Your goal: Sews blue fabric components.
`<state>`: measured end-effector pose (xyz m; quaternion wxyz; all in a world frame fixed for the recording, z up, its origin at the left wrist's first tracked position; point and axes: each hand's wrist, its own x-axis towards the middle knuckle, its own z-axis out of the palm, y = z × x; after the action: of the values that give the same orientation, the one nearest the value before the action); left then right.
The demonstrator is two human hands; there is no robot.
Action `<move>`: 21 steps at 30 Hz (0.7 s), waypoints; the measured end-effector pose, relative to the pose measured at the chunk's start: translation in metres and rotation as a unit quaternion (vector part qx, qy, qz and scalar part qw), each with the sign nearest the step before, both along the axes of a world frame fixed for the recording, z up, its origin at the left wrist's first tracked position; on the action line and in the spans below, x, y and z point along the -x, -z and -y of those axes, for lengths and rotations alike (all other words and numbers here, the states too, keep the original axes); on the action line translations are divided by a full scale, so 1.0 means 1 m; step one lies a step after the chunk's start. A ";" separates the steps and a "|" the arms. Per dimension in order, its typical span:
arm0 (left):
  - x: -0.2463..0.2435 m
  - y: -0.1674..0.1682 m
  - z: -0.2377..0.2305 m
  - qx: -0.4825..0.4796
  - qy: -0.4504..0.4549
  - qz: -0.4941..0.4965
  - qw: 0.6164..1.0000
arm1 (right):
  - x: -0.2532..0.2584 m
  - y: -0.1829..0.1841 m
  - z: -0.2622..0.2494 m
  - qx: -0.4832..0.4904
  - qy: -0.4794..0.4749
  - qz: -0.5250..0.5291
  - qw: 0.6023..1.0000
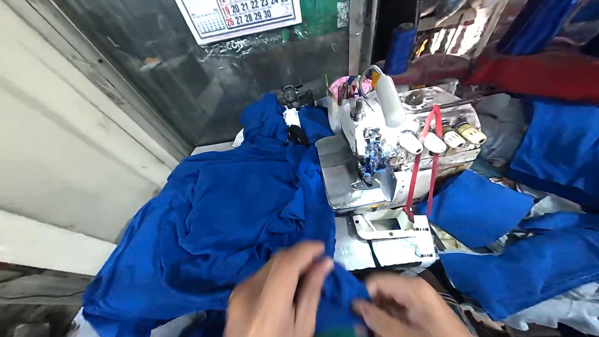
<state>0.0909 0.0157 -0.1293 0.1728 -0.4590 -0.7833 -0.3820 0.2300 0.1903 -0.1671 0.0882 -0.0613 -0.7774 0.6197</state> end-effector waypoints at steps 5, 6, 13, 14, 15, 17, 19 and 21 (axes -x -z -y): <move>0.068 0.100 -0.042 0.127 -0.060 -0.011 0.990 | 0.053 0.061 -0.014 -0.047 0.121 0.140 0.982; 0.068 0.100 -0.042 0.131 -0.067 -0.007 0.989 | 0.055 0.058 -0.016 -0.048 0.117 0.164 0.978; 0.049 0.084 -0.041 0.090 -0.092 -0.023 0.991 | 0.056 0.049 -0.019 -0.083 0.092 0.201 0.972; 0.049 0.088 -0.041 0.090 -0.082 -0.015 0.992 | 0.055 0.050 -0.019 -0.086 0.098 0.192 0.973; 0.050 0.093 -0.041 0.100 -0.067 0.001 0.993 | 0.055 0.051 -0.018 -0.087 0.103 0.181 0.974; 0.053 0.101 -0.040 0.108 -0.042 0.018 0.993 | 0.054 0.055 -0.020 -0.085 0.103 0.153 0.979; 0.057 0.106 -0.044 0.093 -0.039 0.007 0.995 | 0.051 0.062 -0.023 -0.067 0.079 0.109 0.989; 0.059 0.104 -0.048 0.108 -0.057 -0.010 0.993 | 0.040 0.062 -0.034 -0.040 -0.003 0.069 0.997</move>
<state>0.0321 0.0634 -0.2332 0.1517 -0.4338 -0.8427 -0.2803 0.1902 0.2240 -0.2294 0.0346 -0.0984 -0.8060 0.5826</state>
